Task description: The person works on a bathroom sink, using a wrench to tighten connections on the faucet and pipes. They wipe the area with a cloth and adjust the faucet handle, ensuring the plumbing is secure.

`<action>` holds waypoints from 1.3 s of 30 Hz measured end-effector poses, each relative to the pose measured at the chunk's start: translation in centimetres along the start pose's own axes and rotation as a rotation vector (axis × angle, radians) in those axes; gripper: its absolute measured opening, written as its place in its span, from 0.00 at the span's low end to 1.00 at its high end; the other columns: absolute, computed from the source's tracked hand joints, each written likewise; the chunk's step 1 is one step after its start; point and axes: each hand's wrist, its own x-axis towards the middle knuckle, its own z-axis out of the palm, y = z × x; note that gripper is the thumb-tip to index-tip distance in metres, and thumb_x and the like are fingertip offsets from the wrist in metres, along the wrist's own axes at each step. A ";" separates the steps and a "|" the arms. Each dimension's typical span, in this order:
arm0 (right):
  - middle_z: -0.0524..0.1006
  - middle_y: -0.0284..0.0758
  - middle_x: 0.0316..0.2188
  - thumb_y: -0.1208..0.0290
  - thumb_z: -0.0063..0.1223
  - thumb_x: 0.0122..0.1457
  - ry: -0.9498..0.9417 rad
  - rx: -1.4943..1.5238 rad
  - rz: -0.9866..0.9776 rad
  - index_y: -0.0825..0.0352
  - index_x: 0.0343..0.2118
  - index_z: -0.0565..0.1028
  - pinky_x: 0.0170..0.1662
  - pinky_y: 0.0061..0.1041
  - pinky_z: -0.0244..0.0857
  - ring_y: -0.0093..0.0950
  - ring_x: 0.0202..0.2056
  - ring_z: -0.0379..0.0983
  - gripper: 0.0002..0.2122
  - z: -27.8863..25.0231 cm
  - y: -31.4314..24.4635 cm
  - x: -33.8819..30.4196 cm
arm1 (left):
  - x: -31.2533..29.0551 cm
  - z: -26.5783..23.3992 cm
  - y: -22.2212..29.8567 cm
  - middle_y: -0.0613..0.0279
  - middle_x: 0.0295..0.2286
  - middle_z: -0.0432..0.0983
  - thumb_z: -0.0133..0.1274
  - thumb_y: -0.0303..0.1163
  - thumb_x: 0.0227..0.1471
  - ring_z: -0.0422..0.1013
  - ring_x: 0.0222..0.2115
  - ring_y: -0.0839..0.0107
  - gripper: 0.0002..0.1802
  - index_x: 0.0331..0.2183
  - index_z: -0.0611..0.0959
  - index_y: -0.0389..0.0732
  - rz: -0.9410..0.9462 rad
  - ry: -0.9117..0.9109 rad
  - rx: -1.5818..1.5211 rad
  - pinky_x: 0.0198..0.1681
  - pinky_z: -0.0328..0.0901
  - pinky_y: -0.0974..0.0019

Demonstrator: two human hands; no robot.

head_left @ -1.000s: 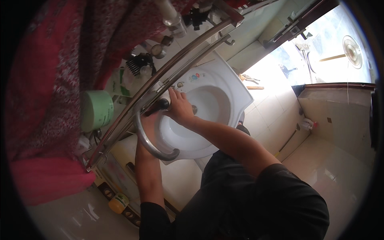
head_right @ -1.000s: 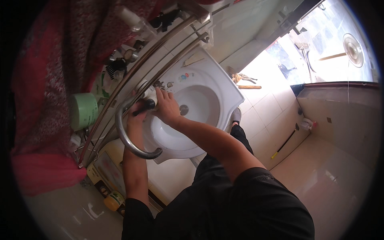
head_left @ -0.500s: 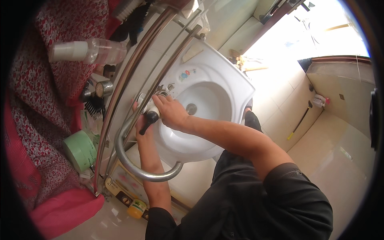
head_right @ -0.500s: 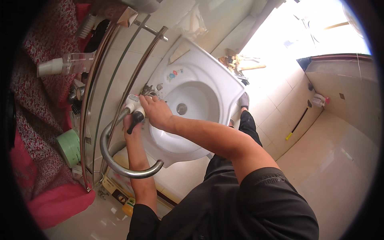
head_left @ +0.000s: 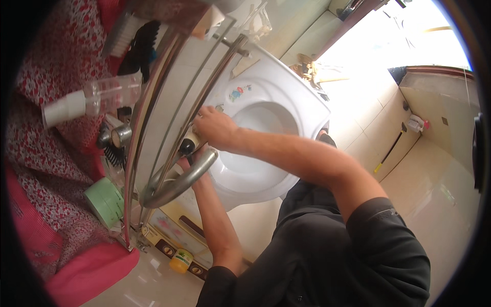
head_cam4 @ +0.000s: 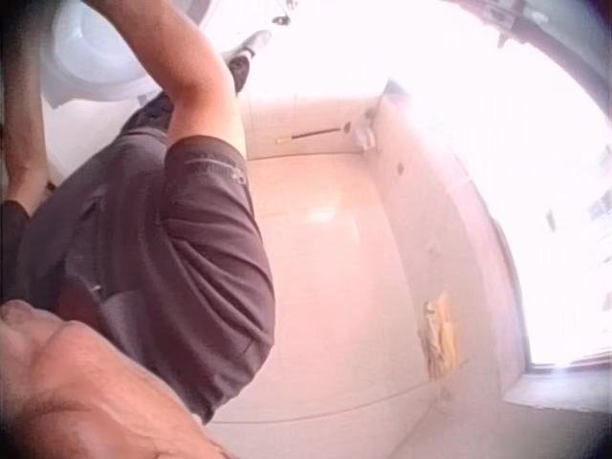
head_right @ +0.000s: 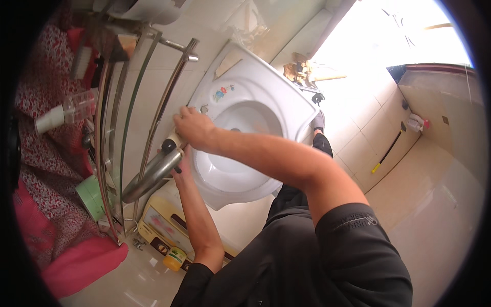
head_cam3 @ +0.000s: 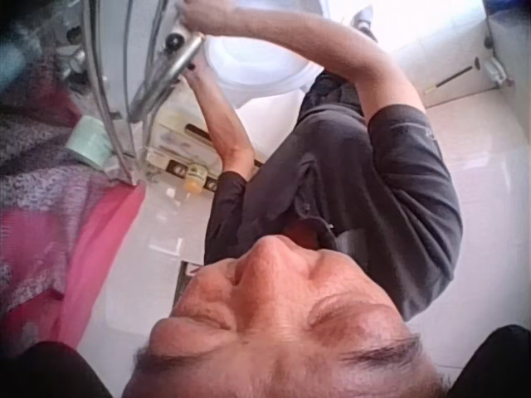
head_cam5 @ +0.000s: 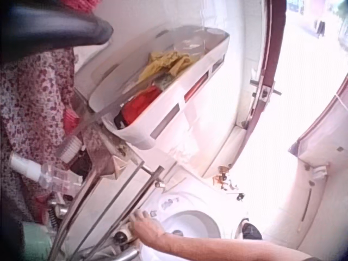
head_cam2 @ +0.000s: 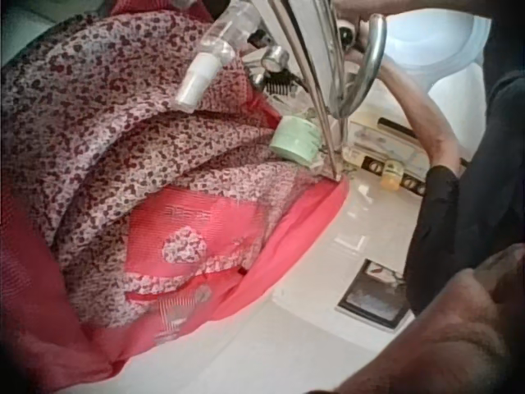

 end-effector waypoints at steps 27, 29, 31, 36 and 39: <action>0.68 0.58 0.47 0.82 0.53 0.55 -0.102 0.539 0.455 0.70 0.63 0.56 0.45 0.44 0.74 0.55 0.46 0.73 0.32 -1.5 -2.7 -3.6 | -1.8 1.8 0.7 0.51 0.62 0.62 0.56 0.53 0.58 0.57 0.64 0.55 0.42 0.63 0.65 0.36 0.022 0.111 0.426 0.70 0.49 0.49; 0.68 0.57 0.49 0.82 0.54 0.55 -0.024 0.708 0.478 0.70 0.65 0.53 0.49 0.45 0.72 0.54 0.48 0.73 0.34 -0.1 -1.5 -4.3 | -1.5 2.4 -1.3 0.51 0.62 0.62 0.54 0.50 0.60 0.58 0.64 0.55 0.38 0.62 0.65 0.36 0.066 0.152 0.450 0.69 0.49 0.49; 0.69 0.57 0.49 0.81 0.55 0.56 0.034 0.714 0.473 0.69 0.66 0.53 0.50 0.45 0.70 0.54 0.49 0.72 0.35 2.9 -0.5 -6.4 | -1.8 1.4 -2.0 0.52 0.61 0.64 0.49 0.42 0.64 0.61 0.62 0.56 0.31 0.62 0.66 0.35 0.088 0.151 0.511 0.68 0.51 0.49; 0.73 0.52 0.49 0.76 0.59 0.56 -0.334 0.553 0.580 0.70 0.61 0.63 0.52 0.45 0.69 0.50 0.50 0.73 0.29 2.1 2.5 -10.8 | -1.5 -5.7 -3.7 0.52 0.58 0.69 0.54 0.22 0.59 0.70 0.54 0.65 0.33 0.63 0.64 0.31 0.361 0.373 1.624 0.57 0.65 0.59; 0.74 0.50 0.50 0.76 0.59 0.57 -0.322 0.497 0.565 0.69 0.57 0.68 0.52 0.45 0.69 0.49 0.50 0.73 0.24 1.6 4.2 -13.7 | 1.2 -6.1 -7.1 0.53 0.49 0.76 0.61 0.24 0.56 0.74 0.45 0.66 0.25 0.54 0.74 0.28 0.695 0.189 1.749 0.46 0.73 0.62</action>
